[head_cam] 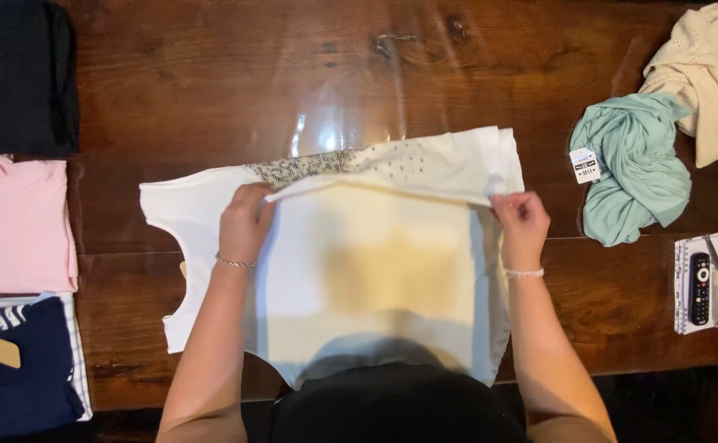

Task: Folding a black top and a white patterned top on a wooden table.

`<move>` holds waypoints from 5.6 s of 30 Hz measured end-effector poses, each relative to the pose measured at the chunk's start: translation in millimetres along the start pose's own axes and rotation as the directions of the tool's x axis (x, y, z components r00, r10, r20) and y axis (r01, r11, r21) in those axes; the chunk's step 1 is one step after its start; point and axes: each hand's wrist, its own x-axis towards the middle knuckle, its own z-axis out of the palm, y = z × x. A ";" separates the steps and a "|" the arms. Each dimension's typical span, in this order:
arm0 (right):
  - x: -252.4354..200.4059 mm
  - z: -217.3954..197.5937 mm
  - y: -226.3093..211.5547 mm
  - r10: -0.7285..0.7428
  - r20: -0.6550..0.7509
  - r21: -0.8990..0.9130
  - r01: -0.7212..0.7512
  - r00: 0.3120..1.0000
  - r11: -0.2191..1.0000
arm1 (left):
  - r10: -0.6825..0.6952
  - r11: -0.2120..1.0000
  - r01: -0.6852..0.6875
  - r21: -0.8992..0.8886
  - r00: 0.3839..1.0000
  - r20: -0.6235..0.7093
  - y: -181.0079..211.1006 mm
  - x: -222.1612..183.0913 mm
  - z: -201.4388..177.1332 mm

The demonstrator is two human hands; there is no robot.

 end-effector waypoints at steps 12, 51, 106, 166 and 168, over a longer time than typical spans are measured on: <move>-60.1 -42.0 9.4 0.019 -0.063 0.045 -0.016 0.998 0.999 | 0.112 0.992 -0.106 0.068 0.989 -0.101 22.5 -57.8 -7.9; -150.6 -60.7 94.2 0.132 -0.013 -0.310 -0.129 0.991 0.942 | -0.425 0.905 0.426 -0.003 0.901 -0.087 -228.4 19.5 -94.3; -172.8 -59.9 84.6 0.159 -0.162 -0.066 -0.171 0.974 0.983 | -0.640 0.384 0.602 -0.700 0.720 0.268 -18.5 -122.8 46.4; -166.5 -99.1 72.2 -0.242 0.549 -0.509 0.549 0.800 0.663 | -0.285 0.851 0.454 0.262 0.820 -0.496 -156.4 -32.7 -81.8; -168.2 -98.4 68.1 -0.241 0.543 -0.502 0.541 0.805 0.675 | -0.135 0.893 0.285 0.347 0.908 -0.398 -98.6 -53.7 -69.5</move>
